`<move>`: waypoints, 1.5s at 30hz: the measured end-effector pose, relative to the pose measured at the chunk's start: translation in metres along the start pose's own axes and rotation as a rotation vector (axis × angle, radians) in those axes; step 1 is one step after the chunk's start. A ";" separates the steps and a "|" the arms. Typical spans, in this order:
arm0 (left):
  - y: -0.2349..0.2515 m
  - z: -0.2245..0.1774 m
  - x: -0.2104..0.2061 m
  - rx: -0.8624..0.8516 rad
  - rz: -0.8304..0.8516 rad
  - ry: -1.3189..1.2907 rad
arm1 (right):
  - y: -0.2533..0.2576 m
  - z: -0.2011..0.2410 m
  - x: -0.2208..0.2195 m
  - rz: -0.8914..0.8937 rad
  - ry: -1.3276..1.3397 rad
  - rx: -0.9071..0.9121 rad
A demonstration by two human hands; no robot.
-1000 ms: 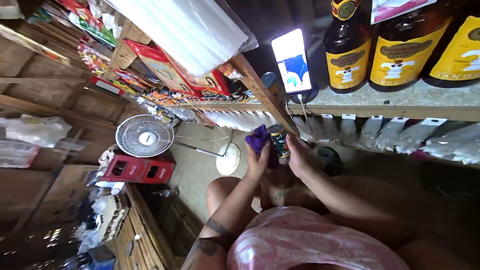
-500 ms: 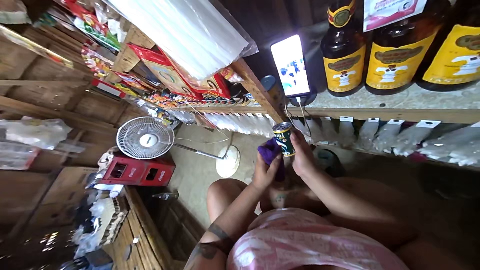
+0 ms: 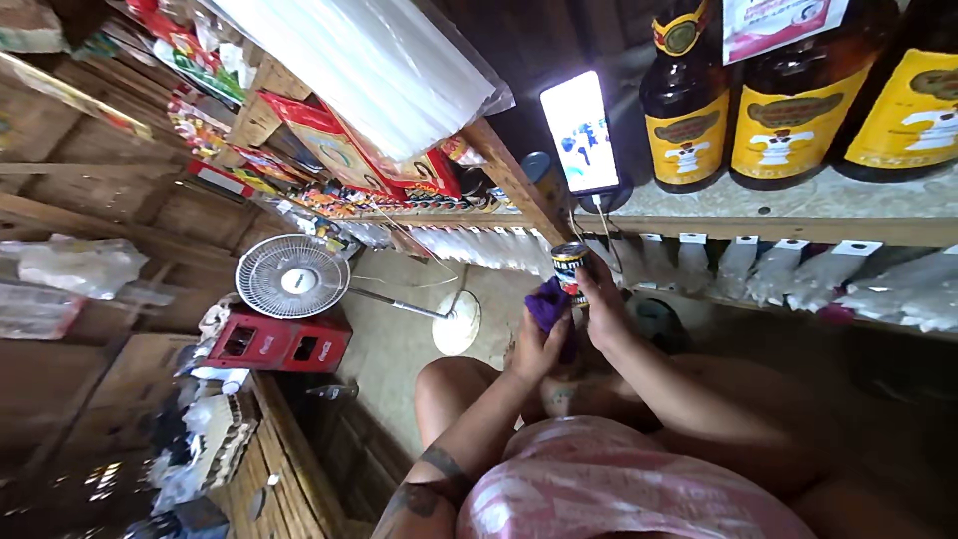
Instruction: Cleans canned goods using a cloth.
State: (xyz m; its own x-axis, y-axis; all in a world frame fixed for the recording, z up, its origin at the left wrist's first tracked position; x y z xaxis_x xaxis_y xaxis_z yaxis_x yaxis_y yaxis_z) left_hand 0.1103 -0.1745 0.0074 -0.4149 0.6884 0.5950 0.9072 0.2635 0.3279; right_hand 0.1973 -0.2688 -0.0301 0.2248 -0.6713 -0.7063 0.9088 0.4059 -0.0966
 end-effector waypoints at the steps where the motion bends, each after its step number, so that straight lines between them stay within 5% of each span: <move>1: 0.000 -0.002 0.001 -0.010 0.006 0.002 | 0.001 0.000 0.000 0.001 -0.008 -0.010; 9: 0.025 -0.014 0.043 -0.074 -0.204 -0.080 | -0.009 -0.005 -0.024 0.169 0.006 -0.009; 18: 0.001 0.002 0.004 0.034 0.000 0.022 | 0.001 0.000 0.000 -0.015 -0.042 -0.025; 27: 0.025 -0.011 0.040 -0.010 -0.211 -0.094 | -0.015 -0.006 -0.026 0.151 -0.022 -0.111; 37: -0.007 0.005 -0.001 0.064 0.030 -0.046 | -0.002 0.007 -0.005 0.029 -0.049 0.035; 45: 0.018 -0.011 0.031 -0.074 -0.152 -0.058 | -0.008 0.003 -0.012 0.030 -0.057 0.055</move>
State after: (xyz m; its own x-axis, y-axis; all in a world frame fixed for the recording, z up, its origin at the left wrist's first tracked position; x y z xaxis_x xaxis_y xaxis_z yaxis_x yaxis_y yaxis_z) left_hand 0.1132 -0.1558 0.0401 -0.5405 0.6827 0.4918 0.8258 0.3186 0.4653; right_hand 0.1887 -0.2654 -0.0187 0.2708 -0.6943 -0.6668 0.9187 0.3933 -0.0364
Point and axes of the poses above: each hand's wrist, its own y-axis towards the middle knuckle, its own x-axis out of the back of the hand, z = x × y, the point moved 9 cm from there along y, towards the middle knuckle, and after that the axes turned 8 degrees about y, right-handed, at the moved point
